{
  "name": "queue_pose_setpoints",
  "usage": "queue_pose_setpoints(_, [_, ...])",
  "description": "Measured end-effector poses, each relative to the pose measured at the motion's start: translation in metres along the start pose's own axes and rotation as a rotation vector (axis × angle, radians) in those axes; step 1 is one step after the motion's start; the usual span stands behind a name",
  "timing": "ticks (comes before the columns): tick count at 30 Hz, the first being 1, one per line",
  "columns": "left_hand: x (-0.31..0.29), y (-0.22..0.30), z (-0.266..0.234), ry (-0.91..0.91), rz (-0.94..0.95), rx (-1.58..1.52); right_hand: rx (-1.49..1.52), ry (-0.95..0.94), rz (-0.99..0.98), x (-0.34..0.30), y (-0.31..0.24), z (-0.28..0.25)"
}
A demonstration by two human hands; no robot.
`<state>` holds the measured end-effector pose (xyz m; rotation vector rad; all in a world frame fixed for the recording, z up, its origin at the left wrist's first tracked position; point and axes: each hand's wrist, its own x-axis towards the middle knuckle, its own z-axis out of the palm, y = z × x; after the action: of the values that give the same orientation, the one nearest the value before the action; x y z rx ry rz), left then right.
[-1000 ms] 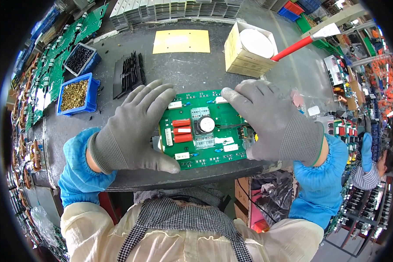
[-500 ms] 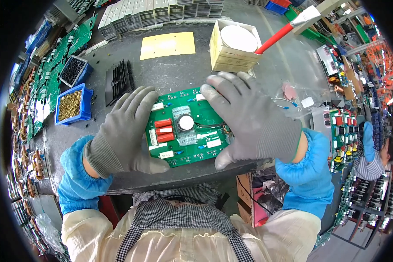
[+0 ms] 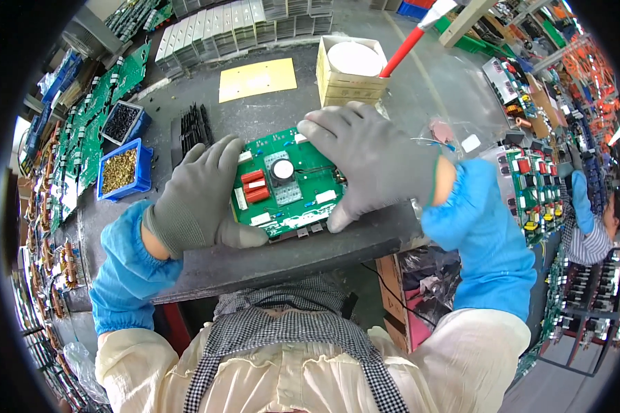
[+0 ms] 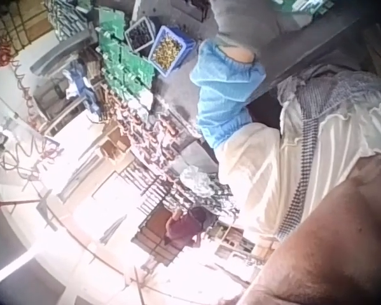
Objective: The person assembles electronic circuit boards and components by taking them from a packaging box and attaching them to a metal chassis with screws using an electric screwdriver, then organizing the completed assemblies on an industrial workbench. Yellow plastic panels are also attached to the chassis during assembly.
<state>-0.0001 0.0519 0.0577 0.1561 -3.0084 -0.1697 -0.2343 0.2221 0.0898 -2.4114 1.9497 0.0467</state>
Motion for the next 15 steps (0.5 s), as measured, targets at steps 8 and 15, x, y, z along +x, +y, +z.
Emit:
queue_pose_setpoints(8, [-0.014, 0.013, 0.008, 0.180, 0.052, 0.243, -0.028, -0.098, -0.024, 0.002, -0.001, -0.004])
queue_pose_setpoints(15, [-0.014, 0.019, 0.011, 0.117, -0.068, 0.176, -0.037, -0.157, -0.001, 0.014, 0.005, -0.007])
